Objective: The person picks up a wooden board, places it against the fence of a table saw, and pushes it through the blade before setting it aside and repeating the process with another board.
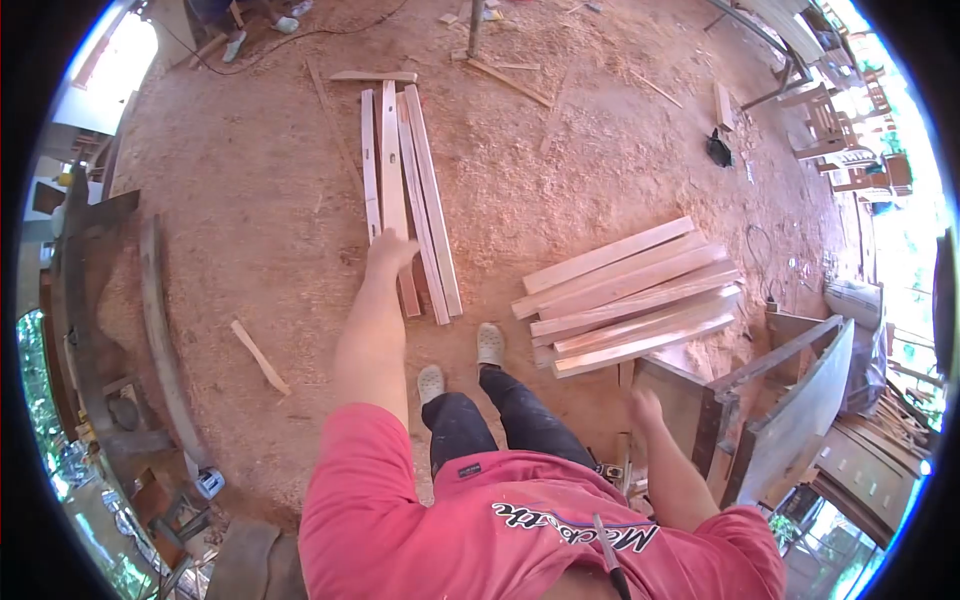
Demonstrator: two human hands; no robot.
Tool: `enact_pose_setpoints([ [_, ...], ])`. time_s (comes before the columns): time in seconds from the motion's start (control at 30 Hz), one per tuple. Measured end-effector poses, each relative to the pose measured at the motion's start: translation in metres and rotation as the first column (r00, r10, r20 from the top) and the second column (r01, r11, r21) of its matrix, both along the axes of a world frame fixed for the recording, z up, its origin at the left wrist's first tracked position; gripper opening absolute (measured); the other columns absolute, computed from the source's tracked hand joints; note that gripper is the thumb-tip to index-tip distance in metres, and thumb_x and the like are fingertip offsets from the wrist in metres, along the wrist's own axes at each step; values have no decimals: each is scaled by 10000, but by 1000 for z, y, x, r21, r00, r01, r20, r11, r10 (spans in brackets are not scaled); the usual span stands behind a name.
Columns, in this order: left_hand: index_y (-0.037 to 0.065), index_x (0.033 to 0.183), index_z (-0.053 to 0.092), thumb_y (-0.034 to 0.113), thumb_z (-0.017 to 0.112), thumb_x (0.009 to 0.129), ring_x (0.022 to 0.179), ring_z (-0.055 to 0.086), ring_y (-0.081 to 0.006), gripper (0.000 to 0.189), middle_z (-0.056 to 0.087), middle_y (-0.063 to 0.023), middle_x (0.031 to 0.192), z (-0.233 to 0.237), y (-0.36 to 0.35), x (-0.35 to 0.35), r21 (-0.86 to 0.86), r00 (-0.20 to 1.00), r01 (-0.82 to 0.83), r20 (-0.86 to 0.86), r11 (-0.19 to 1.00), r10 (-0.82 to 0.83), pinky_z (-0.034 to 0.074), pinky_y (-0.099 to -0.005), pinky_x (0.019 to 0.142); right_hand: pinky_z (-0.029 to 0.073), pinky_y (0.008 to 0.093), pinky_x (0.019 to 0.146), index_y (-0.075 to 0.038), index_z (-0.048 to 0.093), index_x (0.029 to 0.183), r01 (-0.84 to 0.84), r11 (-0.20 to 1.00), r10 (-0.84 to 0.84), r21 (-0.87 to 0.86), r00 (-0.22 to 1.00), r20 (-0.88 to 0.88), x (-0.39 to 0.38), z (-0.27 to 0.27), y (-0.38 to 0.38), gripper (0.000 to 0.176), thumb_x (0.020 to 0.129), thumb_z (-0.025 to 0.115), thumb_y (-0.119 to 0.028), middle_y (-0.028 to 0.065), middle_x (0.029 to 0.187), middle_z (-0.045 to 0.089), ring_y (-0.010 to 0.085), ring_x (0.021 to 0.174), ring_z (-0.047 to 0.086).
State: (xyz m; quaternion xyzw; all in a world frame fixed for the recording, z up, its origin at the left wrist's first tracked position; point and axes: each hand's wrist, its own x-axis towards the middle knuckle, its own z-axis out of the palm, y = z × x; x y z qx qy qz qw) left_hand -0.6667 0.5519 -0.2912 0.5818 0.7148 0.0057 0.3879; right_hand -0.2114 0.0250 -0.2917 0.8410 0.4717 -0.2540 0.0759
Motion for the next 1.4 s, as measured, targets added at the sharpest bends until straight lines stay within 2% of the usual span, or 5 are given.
enact_pose_setpoints([
  [0.1, -84, 1191, 609, 394, 701, 721, 1141, 628, -413, 677, 645, -313, 1188, -27, -31, -15, -64, 997, 25, -66, 998, -29, 501, -421, 987, 450, 423, 537, -99, 670, 941, 654, 642, -676, -400, 729, 106, -21, 103, -119, 151, 886, 558, -184, 111, 790, 604, 253, 617, 575],
  [0.13, -95, 1198, 595, 386, 697, 722, 1141, 625, -423, 684, 640, -317, 1193, -38, -34, -19, -76, 998, 32, -59, 997, -36, 501, -424, 987, 407, 371, 493, -121, 651, 972, 954, -79, -996, -289, -63, 63, -39, 120, -138, 161, 891, 544, -208, 60, 722, 543, 192, 560, 498],
  [0.57, -77, 1154, 656, 430, 712, 741, 1098, 653, -396, 657, 666, -309, 1142, -23, -184, -73, -291, 968, 243, 136, 925, -211, 510, -421, 961, 486, 262, 628, -8, 590, 1251, 641, 767, -511, -22, 589, -626, -133, 130, 89, 380, 924, 642, -195, 38, 912, 635, 113, 764, 599],
  [1.03, 63, 805, 660, 274, 601, 853, 563, 547, -199, 224, 599, -43, 664, -135, -398, -416, -439, 873, 468, 96, 767, -478, 422, -397, 506, 490, 327, 647, -34, 603, 1231, 864, 448, -807, -231, 279, -521, -243, 138, -45, 379, 914, 641, -237, 64, 950, 650, 164, 771, 609],
  [1.4, 0, 850, 585, 208, 658, 845, 611, 617, -167, 221, 654, -84, 797, -4, -223, -149, -405, 859, -154, 395, 901, 325, 458, -304, 470, 461, 310, 577, -67, 658, 1084, 949, 158, -901, -274, 25, -433, -265, 130, -166, 275, 910, 658, -280, 44, 892, 645, 144, 708, 584],
])
